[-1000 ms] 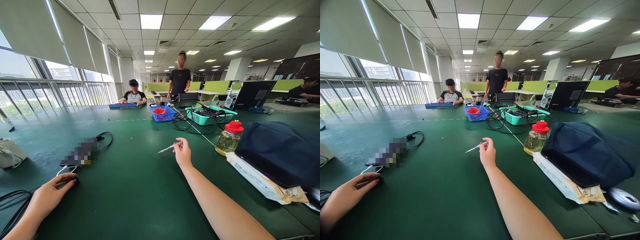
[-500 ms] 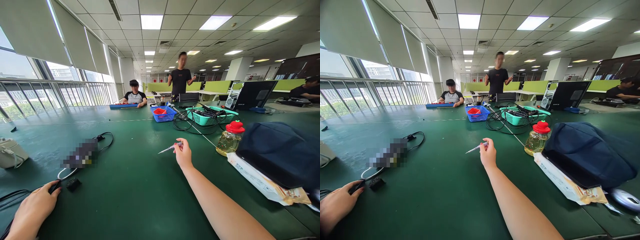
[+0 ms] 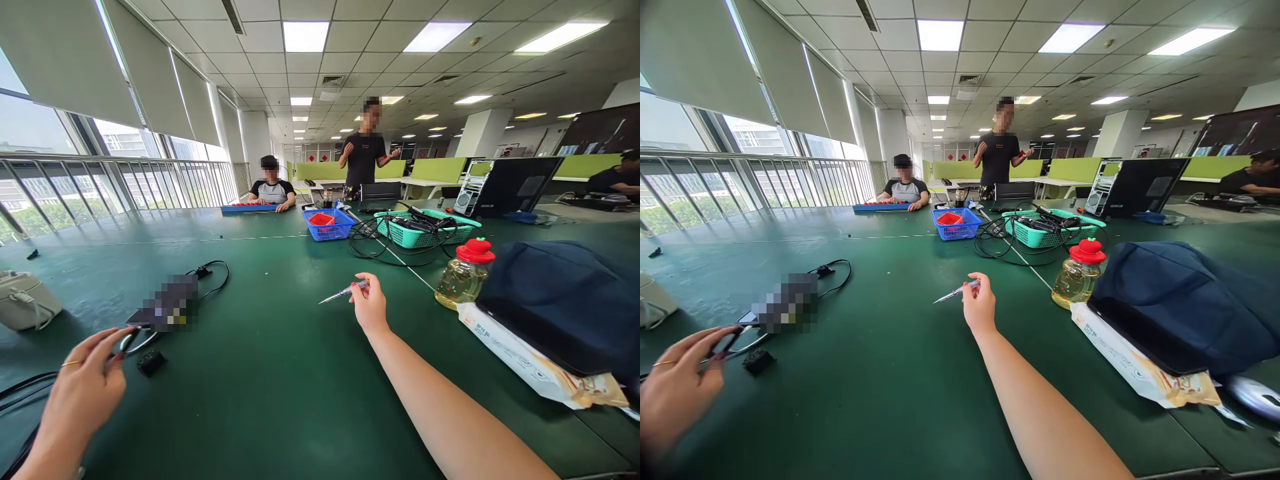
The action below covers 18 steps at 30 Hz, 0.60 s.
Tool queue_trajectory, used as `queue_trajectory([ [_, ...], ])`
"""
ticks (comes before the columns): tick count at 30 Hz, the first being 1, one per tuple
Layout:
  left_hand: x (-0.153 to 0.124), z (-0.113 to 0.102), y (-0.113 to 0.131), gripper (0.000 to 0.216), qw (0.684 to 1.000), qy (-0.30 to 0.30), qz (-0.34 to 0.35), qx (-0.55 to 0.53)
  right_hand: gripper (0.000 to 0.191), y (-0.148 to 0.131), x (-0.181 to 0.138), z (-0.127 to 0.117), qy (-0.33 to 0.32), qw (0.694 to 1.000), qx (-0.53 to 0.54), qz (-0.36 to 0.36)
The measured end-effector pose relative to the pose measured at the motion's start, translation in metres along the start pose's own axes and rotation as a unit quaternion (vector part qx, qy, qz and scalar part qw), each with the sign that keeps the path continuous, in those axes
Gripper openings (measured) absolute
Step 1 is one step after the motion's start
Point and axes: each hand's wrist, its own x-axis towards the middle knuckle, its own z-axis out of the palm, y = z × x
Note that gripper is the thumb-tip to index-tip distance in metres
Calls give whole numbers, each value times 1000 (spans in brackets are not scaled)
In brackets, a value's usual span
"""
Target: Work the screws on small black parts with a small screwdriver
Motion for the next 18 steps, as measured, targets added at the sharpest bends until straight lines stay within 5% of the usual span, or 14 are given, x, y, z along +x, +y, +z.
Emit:
queue_trajectory([
  [3, 0, -5, 25, 54, 995, -67, 75, -10, 34, 0, 0, 0, -1, 1000, 0, 3],
  [6, 1, -1, 25, 55, 989, -118, 85, -2, 34, 0, 0, 0, -1, 1000, 2, 4],
  [18, -3, -11, 34, 65, 988, -131, 47, 62, 31, -3, -1, -1, 3, 1000, -9, 5],
])
